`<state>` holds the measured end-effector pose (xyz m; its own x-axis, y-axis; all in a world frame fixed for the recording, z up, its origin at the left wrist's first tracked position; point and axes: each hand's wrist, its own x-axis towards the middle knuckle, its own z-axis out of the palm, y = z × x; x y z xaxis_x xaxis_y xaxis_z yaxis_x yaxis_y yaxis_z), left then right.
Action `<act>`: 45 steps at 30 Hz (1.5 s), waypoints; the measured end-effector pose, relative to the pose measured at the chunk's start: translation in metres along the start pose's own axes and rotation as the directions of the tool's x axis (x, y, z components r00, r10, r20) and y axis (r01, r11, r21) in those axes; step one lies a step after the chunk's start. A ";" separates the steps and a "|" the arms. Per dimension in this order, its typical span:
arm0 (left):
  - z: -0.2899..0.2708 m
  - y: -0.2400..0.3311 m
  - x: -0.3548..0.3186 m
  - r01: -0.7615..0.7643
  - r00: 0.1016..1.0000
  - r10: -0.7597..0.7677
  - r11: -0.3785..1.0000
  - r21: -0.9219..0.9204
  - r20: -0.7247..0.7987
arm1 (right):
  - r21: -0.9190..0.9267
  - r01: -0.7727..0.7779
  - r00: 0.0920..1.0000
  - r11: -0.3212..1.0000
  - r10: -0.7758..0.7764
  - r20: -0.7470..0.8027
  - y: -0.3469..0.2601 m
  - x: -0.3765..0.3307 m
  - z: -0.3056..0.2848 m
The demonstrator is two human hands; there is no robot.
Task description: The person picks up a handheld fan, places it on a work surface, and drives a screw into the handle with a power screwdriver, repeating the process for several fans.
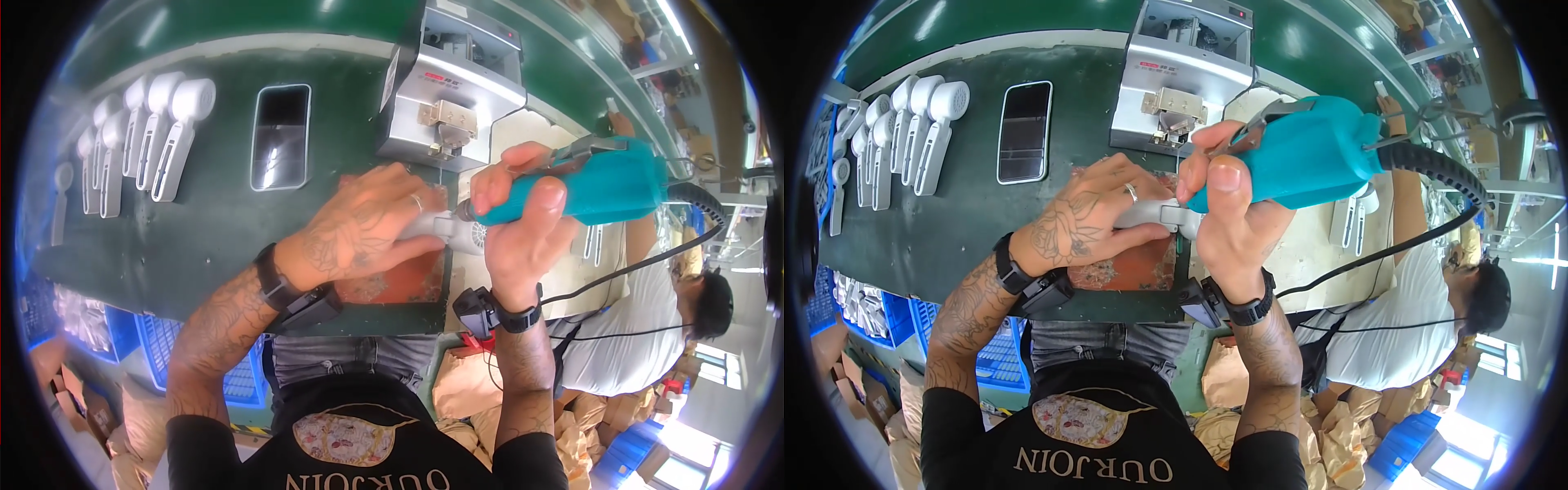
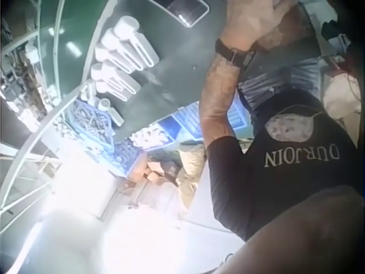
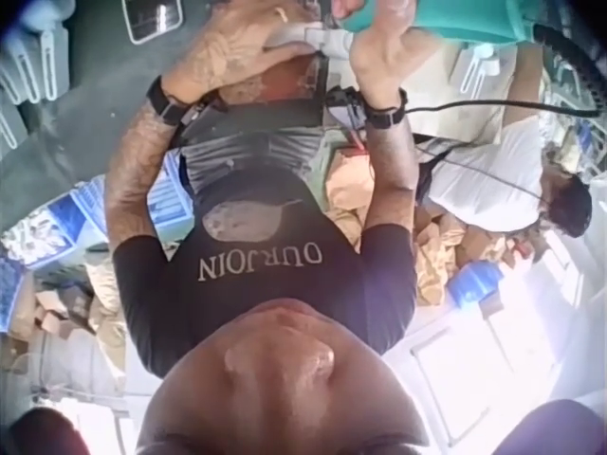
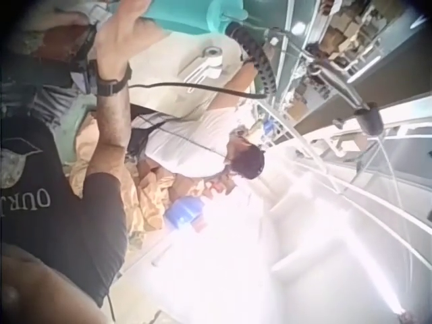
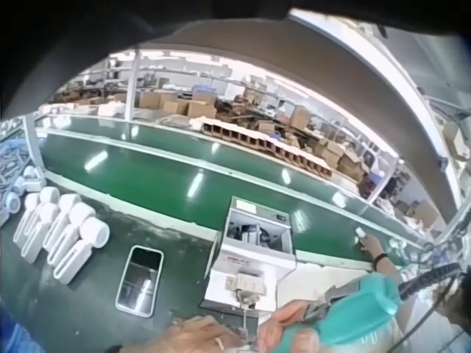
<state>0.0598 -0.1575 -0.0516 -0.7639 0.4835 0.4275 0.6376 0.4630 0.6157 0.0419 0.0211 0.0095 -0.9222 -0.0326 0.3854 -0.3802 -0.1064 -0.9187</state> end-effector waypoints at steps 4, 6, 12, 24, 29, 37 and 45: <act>-0.005 0.007 0.003 0.021 1.000 -0.022 0.999 0.038 0.022 | -0.015 -0.033 0.998 0.999 0.034 0.043 0.005 -0.003 -0.002; -0.006 0.008 0.003 0.012 0.999 -0.014 0.998 0.057 0.038 | -0.002 -0.044 0.999 0.999 0.044 0.022 0.008 -0.004 -0.002; -0.002 0.004 0.004 -0.025 1.000 0.024 0.998 0.060 0.016 | 0.025 -0.033 0.996 0.999 0.031 0.078 0.007 -0.003 0.000; -0.007 0.006 -0.001 0.041 0.999 -0.041 0.999 -0.003 0.030 | -0.130 0.106 0.993 0.986 -0.113 -0.044 -0.001 0.048 0.026; -0.009 0.008 -0.002 0.022 1.000 -0.021 1.000 -0.022 0.013 | -0.094 0.166 0.986 0.982 -0.164 0.021 0.020 0.056 0.034; -0.004 0.001 -0.006 -0.019 1.000 0.019 1.000 -0.005 -0.008 | -0.042 0.010 1.000 0.999 -0.009 0.017 -0.011 0.028 0.027; -0.003 0.002 0.004 -0.050 0.999 0.050 0.999 -0.005 0.016 | -0.035 -0.001 1.000 0.999 0.002 0.015 -0.021 -0.020 -0.006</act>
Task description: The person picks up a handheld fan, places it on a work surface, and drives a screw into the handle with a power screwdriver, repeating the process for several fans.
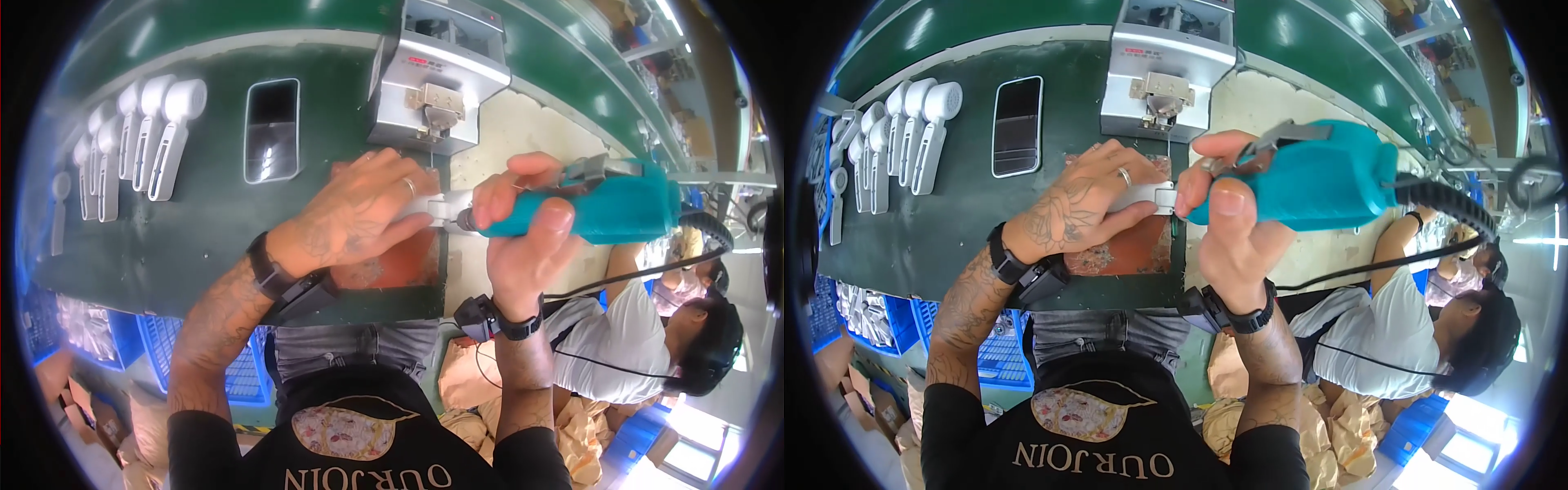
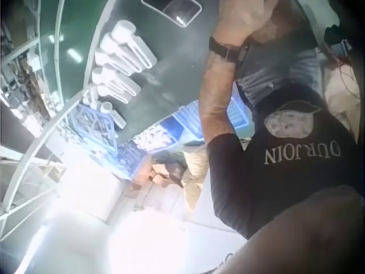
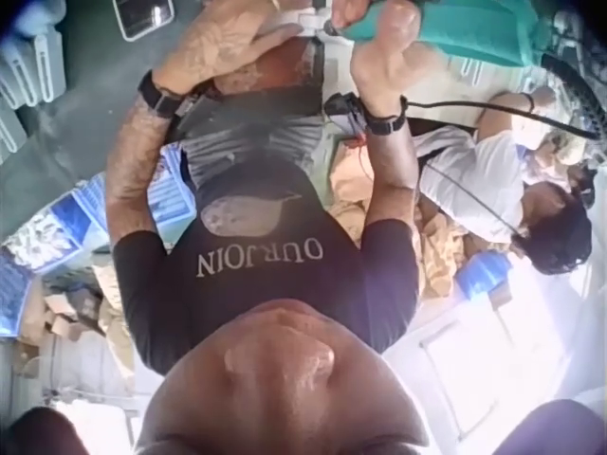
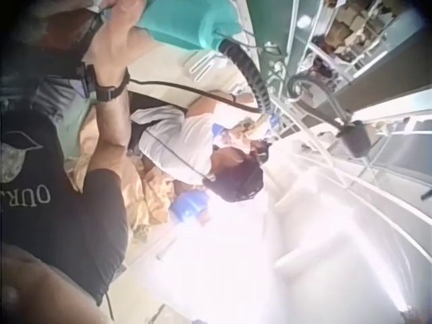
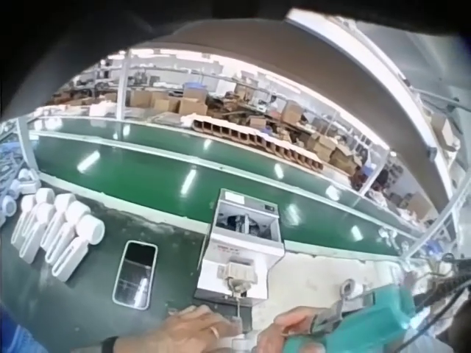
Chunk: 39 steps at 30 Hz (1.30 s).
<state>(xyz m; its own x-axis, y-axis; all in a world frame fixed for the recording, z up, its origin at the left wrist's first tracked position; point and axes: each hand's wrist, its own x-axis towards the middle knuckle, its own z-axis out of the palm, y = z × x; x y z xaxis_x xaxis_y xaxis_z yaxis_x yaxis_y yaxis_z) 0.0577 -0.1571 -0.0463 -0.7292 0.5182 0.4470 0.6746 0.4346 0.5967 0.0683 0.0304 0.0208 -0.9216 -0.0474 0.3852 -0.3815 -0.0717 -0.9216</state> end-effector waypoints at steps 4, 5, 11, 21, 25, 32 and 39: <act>-0.001 0.001 -0.001 0.017 1.000 -0.016 0.999 -0.034 0.027 | -0.009 0.015 0.999 1.000 -0.015 -0.033 0.004 -0.002 0.001; -0.001 0.001 -0.002 0.020 1.000 -0.019 0.999 -0.038 0.025 | -0.007 0.015 0.999 1.000 -0.015 -0.034 0.005 -0.003 0.001; 0.003 0.002 -0.005 0.028 0.999 -0.027 0.999 -0.020 0.032 | 0.002 -0.006 1.000 1.000 0.006 -0.029 0.013 -0.011 -0.002; 0.001 0.003 0.006 0.010 1.000 -0.011 1.000 0.017 0.027 | 0.161 -0.094 0.996 0.982 0.090 0.026 0.023 -0.010 -0.002; 0.005 0.008 0.010 0.037 0.999 -0.037 0.999 -0.005 0.025 | 0.042 0.032 0.999 0.999 -0.032 -0.011 0.026 -0.013 -0.007; -0.005 0.026 -0.011 -0.137 0.990 0.136 0.989 0.059 0.022 | 0.280 -0.126 0.991 0.952 0.135 -0.013 -0.006 -0.047 -0.017; -0.027 0.044 -0.052 0.125 0.968 -0.121 0.992 0.004 -0.222 | 0.227 0.096 0.967 0.969 -0.037 -0.250 -0.033 -0.105 -0.034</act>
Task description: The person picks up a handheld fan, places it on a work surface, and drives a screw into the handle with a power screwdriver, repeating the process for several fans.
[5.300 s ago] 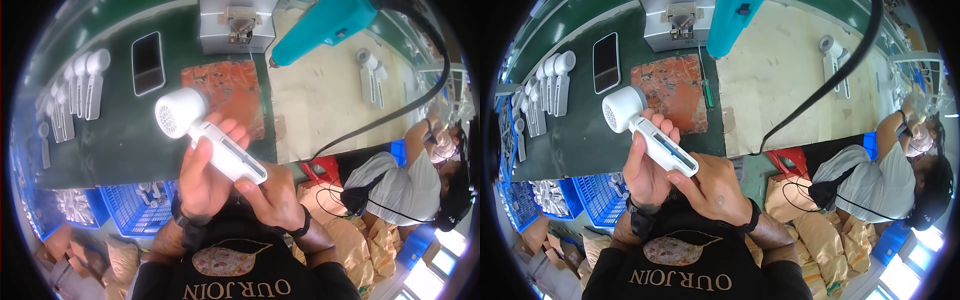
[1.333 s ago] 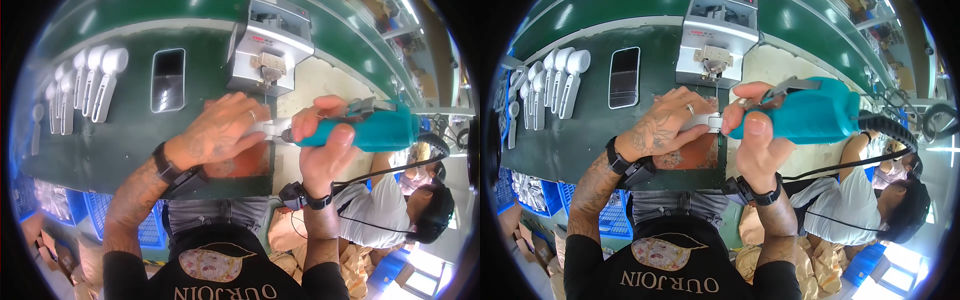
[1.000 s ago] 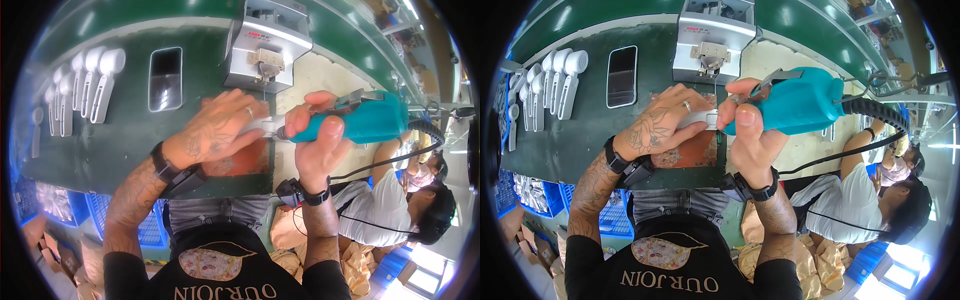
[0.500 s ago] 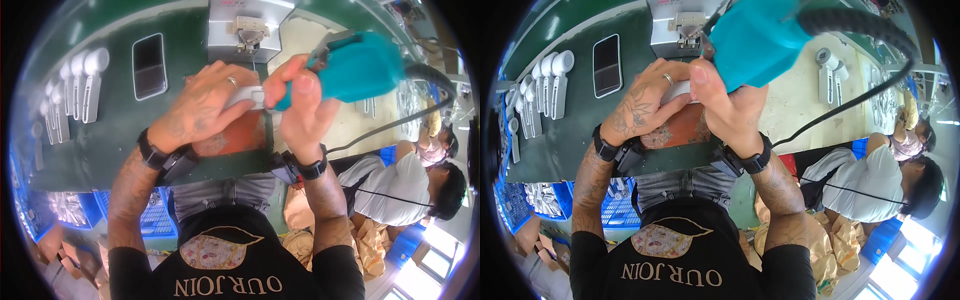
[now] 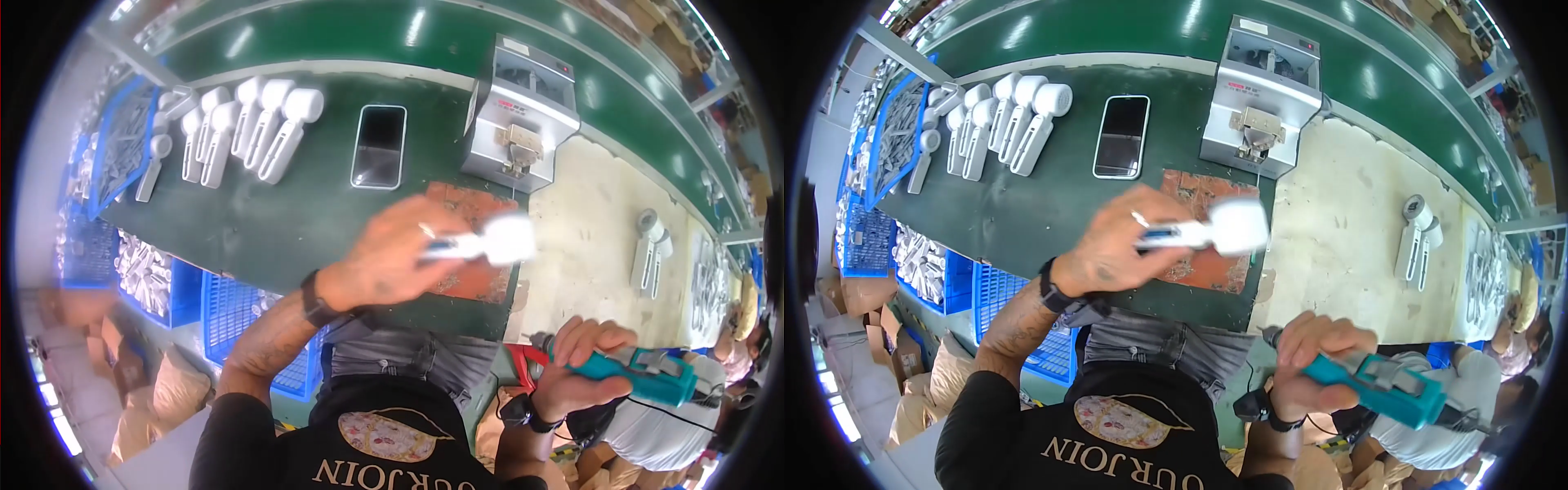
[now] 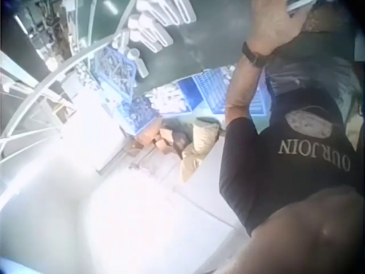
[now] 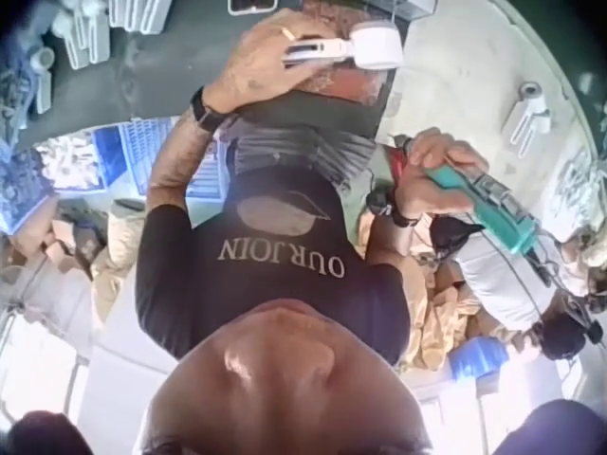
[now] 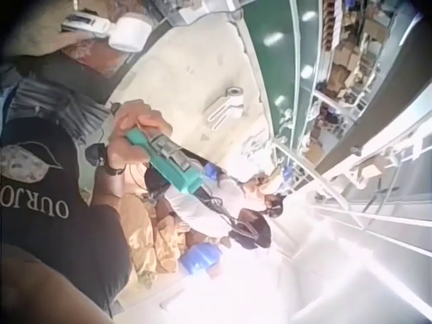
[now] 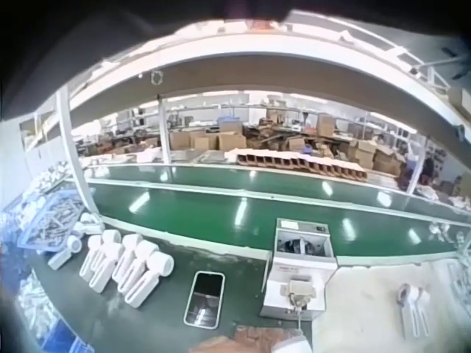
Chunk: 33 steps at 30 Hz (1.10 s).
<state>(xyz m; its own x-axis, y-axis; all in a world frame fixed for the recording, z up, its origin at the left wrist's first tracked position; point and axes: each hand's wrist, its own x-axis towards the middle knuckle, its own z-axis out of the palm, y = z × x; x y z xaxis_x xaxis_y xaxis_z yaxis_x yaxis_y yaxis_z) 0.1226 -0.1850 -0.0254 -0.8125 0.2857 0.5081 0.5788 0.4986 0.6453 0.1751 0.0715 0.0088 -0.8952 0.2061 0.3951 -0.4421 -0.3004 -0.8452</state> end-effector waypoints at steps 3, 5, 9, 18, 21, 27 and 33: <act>-0.041 -0.017 -0.014 0.357 0.917 -0.358 0.933 -0.039 -0.179 | -0.119 -0.033 0.997 0.992 0.041 0.066 0.005 -0.012 -0.012; -0.062 -0.039 -0.026 0.444 0.841 -0.427 0.896 -0.027 -0.332 | -0.108 -0.071 0.994 0.992 0.079 0.071 0.005 -0.015 -0.016; -0.094 -0.074 -0.039 0.565 0.741 -0.544 0.822 -0.071 -0.393 | -0.091 -0.158 0.981 0.983 0.167 0.102 0.004 -0.010 -0.017; -0.093 -0.095 -0.042 0.597 0.747 -0.513 0.798 0.086 -0.423 | -0.117 -0.164 0.976 0.980 0.178 0.124 0.008 -0.008 -0.019; -0.092 -0.099 -0.042 0.557 0.811 -0.372 0.729 0.398 -0.452 | -0.114 -0.171 0.974 0.979 0.186 0.131 0.007 -0.009 -0.023; -0.104 -0.122 -0.047 0.515 0.833 -0.284 0.711 0.479 -0.475 | -0.166 -0.153 0.979 0.974 0.172 0.108 0.008 -0.009 -0.028; -0.108 -0.131 -0.049 0.567 0.794 -0.344 0.714 0.409 -0.500 | -0.132 -0.178 0.974 0.975 0.194 0.118 0.010 -0.008 -0.025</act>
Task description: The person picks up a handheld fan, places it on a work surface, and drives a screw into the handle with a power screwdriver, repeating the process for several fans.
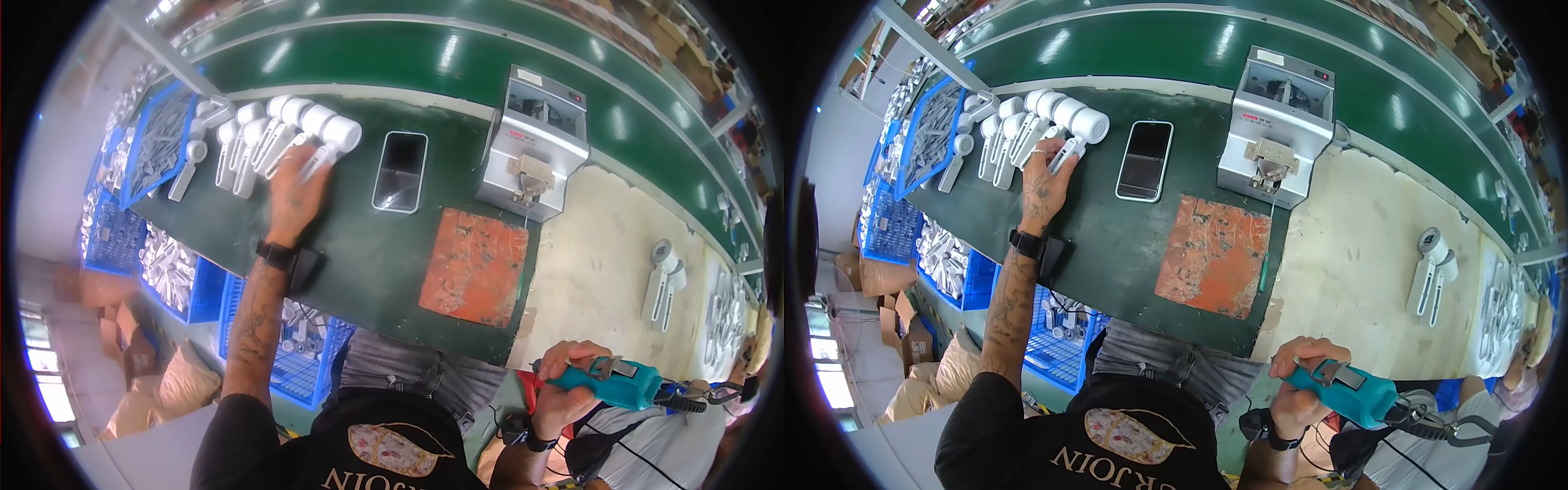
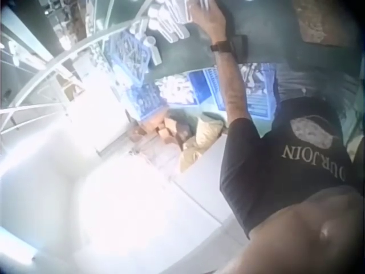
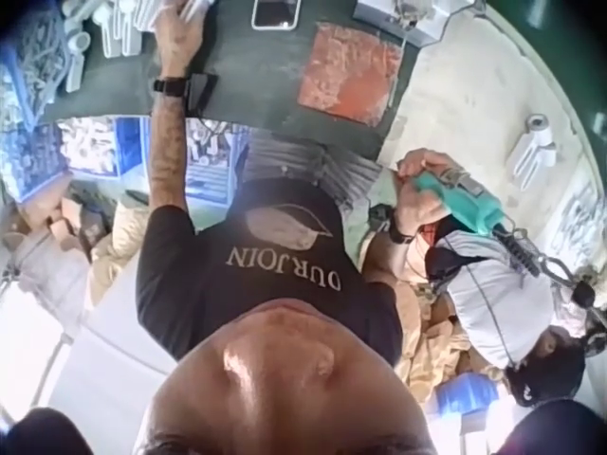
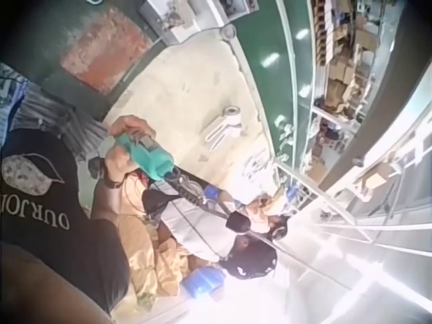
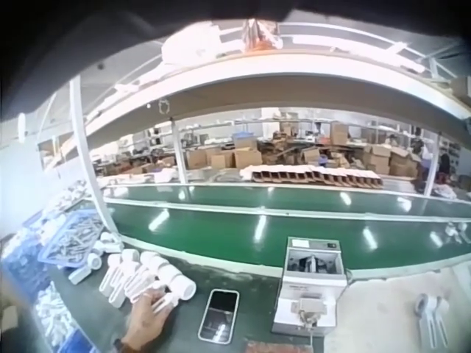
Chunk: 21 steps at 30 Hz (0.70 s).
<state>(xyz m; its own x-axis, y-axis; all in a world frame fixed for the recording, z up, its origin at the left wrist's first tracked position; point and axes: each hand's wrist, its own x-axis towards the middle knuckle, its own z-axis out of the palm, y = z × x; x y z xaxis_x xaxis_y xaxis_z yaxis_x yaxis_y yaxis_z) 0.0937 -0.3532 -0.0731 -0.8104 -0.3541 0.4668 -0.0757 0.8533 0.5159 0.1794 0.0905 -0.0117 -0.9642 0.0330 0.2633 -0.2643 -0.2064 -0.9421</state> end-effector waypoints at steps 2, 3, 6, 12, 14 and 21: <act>0.001 -0.002 -0.001 -0.007 1.000 0.007 1.000 0.001 -0.029 | 0.000 -0.007 1.000 1.000 0.007 -0.001 0.000 0.001 0.002; 0.001 -0.002 -0.001 -0.008 1.000 0.008 1.000 -0.002 -0.026 | 0.002 -0.013 1.000 1.000 0.013 0.000 -0.001 0.002 0.003; 0.001 0.000 0.000 0.032 0.999 -0.032 0.999 -0.009 -0.020 | 0.000 -0.030 1.000 1.000 0.030 -0.007 -0.001 0.001 0.004; 0.000 -0.001 -0.001 0.006 0.999 -0.005 0.999 0.038 -0.036 | -0.004 -0.039 0.999 0.999 0.039 -0.025 0.000 0.002 0.003; 0.000 -0.001 0.000 0.012 1.000 -0.011 1.000 0.027 -0.028 | 0.002 -0.045 0.999 0.999 0.045 -0.030 -0.001 0.003 0.003; 0.004 0.002 0.001 -0.016 0.999 0.017 1.000 0.017 -0.039 | 0.043 0.030 0.999 0.999 -0.028 -0.031 -0.007 0.003 -0.005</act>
<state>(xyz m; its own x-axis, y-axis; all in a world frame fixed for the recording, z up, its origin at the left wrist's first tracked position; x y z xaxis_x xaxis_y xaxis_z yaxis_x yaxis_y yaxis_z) 0.0899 -0.3501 -0.0742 -0.7885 -0.3543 0.5028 -0.0726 0.8653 0.4959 0.1781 0.0965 -0.0055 -0.9566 0.0688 0.2833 -0.2914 -0.2471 -0.9241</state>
